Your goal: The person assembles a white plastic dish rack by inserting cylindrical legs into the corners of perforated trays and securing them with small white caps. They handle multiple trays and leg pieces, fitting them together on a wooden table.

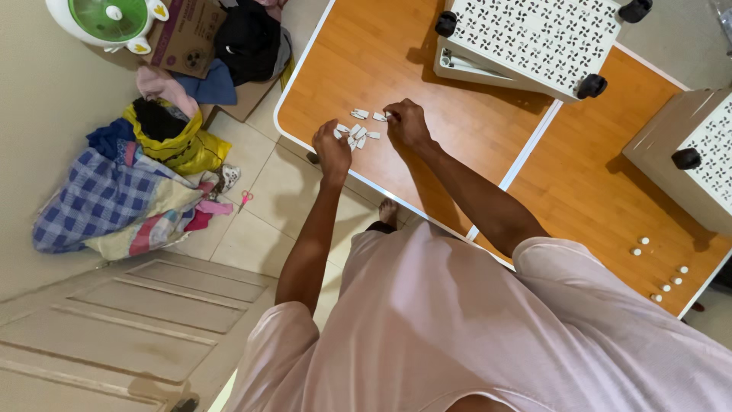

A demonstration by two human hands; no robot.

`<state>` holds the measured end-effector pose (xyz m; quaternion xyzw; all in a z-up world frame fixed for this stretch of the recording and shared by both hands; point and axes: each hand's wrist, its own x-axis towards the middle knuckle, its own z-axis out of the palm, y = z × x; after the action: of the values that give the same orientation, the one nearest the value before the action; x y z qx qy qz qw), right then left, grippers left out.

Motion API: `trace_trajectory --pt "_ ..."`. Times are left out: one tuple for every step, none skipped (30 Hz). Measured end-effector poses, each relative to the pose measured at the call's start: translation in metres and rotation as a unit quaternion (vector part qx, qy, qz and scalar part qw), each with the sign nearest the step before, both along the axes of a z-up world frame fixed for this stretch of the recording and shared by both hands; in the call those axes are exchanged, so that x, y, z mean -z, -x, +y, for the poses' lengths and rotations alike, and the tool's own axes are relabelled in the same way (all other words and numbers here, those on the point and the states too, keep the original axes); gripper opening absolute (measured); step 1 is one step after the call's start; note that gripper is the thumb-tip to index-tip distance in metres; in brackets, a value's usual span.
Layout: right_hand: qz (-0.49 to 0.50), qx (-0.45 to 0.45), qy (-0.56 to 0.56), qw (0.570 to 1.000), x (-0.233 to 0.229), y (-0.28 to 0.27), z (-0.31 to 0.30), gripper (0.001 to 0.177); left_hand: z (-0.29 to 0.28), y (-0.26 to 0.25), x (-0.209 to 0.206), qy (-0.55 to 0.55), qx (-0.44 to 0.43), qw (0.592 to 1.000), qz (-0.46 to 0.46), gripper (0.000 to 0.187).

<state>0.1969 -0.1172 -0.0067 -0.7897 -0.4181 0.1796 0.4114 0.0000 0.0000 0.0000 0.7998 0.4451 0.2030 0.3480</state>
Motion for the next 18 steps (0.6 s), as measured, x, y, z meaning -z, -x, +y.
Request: trace_trajectory --pt "0.005 0.016 -0.005 1.0 -0.019 0.008 0.001 0.016 -0.001 -0.004 -0.008 -0.028 0.004 1.0 -0.013 0.041" --pt "0.01 0.032 -0.01 0.999 -0.038 0.015 0.002 0.014 -0.004 -0.007 -0.016 -0.056 0.008 0.998 -0.025 0.041" --pt "0.014 0.049 -0.015 0.999 -0.054 0.022 0.001 0.013 -0.007 -0.011 -0.022 -0.084 0.013 0.996 -0.039 0.041" --pt "0.024 0.056 -0.029 0.998 -0.068 0.029 0.0 0.011 -0.01 -0.014 -0.027 -0.059 0.021 0.997 -0.055 0.039" --pt "0.033 0.064 -0.044 0.996 -0.078 0.035 0.0 0.009 -0.013 -0.018 -0.03 -0.035 0.028 0.996 -0.071 0.037" --pt "0.042 0.071 -0.058 0.995 -0.084 0.04 0.0 0.008 -0.015 -0.022 -0.031 -0.012 0.036 0.996 -0.087 0.036" --pt "0.073 0.068 -0.044 0.994 -0.085 0.045 -0.003 0.008 -0.02 -0.028 -0.03 0.001 0.06 0.991 -0.115 0.033" --pt "0.104 0.065 -0.03 0.992 -0.082 0.049 -0.006 0.008 -0.026 -0.035 -0.027 0.014 0.084 0.986 -0.144 0.03" --pt "0.136 0.06 -0.016 0.989 -0.076 0.051 -0.008 0.009 -0.032 -0.04 -0.023 0.027 0.106 0.979 -0.171 0.027" --pt "0.194 0.063 -0.026 0.979 -0.067 0.05 -0.01 0.011 -0.039 -0.043 -0.018 0.019 0.1 0.982 -0.161 0.024" --pt "0.25 0.066 -0.037 0.965 -0.055 0.049 -0.013 0.013 -0.047 -0.045 -0.013 0.011 0.096 0.984 -0.152 0.022" --pt "0.306 0.068 -0.047 0.948 -0.043 0.047 -0.017 0.016 -0.053 -0.045 -0.008 0.002 0.091 0.986 -0.142 0.019" --pt "0.288 0.056 -0.044 0.955 -0.031 0.042 -0.024 0.013 -0.059 -0.045 -0.004 0.031 0.08 0.986 -0.143 0.018" --pt "0.271 0.044 -0.041 0.961 -0.019 0.038 -0.032 0.011 -0.065 -0.044 0.0 0.059 0.069 0.985 -0.144 0.017" --pt "0.253 0.031 -0.038 0.966 -0.009 0.033 -0.038 0.01 -0.069 -0.046 0.003 0.087 0.058 0.984 -0.144 0.017" --pt "0.282 0.032 -0.045 0.958 0.0 0.029 -0.044 0.011 -0.072 -0.05 0.005 0.125 0.065 0.977 -0.161 0.016" --pt "0.313 0.031 -0.05 0.948 0.007 0.028 -0.05 0.012 -0.076 -0.052 0.005 0.163 0.07 0.968 -0.176 0.015" --pt "0.343 0.03 -0.056 0.937 0.013 0.027 -0.056 0.013 -0.079 -0.053 0.004 0.201 0.074 0.958 -0.191 0.015"
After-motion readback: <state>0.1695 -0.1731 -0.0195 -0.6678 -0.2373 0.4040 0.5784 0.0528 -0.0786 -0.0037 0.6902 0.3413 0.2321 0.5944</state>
